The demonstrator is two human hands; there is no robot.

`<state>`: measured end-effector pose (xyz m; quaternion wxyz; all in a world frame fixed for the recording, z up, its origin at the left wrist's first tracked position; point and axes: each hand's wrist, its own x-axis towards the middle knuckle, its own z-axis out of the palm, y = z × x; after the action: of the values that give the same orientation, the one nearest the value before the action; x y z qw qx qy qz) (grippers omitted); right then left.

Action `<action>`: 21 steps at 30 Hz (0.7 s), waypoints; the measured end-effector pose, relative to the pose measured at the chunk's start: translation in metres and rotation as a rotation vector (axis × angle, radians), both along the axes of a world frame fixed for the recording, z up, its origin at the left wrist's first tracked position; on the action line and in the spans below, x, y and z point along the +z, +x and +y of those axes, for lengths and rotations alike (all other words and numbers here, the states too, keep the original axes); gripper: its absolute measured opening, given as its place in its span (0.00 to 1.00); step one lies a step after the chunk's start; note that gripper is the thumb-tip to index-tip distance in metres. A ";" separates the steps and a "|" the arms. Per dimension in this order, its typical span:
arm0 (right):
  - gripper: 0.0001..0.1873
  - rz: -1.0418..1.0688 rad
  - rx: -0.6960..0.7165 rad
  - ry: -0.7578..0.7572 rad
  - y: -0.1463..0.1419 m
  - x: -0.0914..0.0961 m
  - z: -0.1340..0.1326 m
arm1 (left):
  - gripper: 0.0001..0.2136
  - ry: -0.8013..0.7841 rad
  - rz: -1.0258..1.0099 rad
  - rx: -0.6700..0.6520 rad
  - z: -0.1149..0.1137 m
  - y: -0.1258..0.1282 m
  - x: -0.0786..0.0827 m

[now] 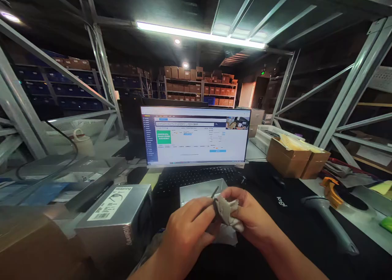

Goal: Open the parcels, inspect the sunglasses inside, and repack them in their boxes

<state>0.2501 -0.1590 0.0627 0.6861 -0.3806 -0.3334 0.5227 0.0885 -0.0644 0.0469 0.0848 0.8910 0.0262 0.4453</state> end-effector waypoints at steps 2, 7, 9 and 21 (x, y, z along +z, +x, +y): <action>0.17 0.054 0.032 0.005 -0.001 -0.002 0.000 | 0.14 0.040 -0.001 -0.008 0.001 -0.002 0.003; 0.18 0.134 0.071 0.039 -0.002 -0.003 0.001 | 0.11 0.086 0.074 -0.003 0.003 -0.007 0.009; 0.18 0.227 0.087 0.112 -0.001 0.002 0.002 | 0.09 0.087 0.083 0.003 0.003 -0.007 0.010; 0.17 0.563 -0.002 0.235 0.008 0.020 -0.001 | 0.06 0.165 -0.007 -0.010 -0.004 -0.002 0.002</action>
<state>0.2577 -0.1596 0.0824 0.7915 -0.1391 -0.1881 0.5646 0.0862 -0.0684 0.0492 0.0135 0.8935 -0.0153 0.4486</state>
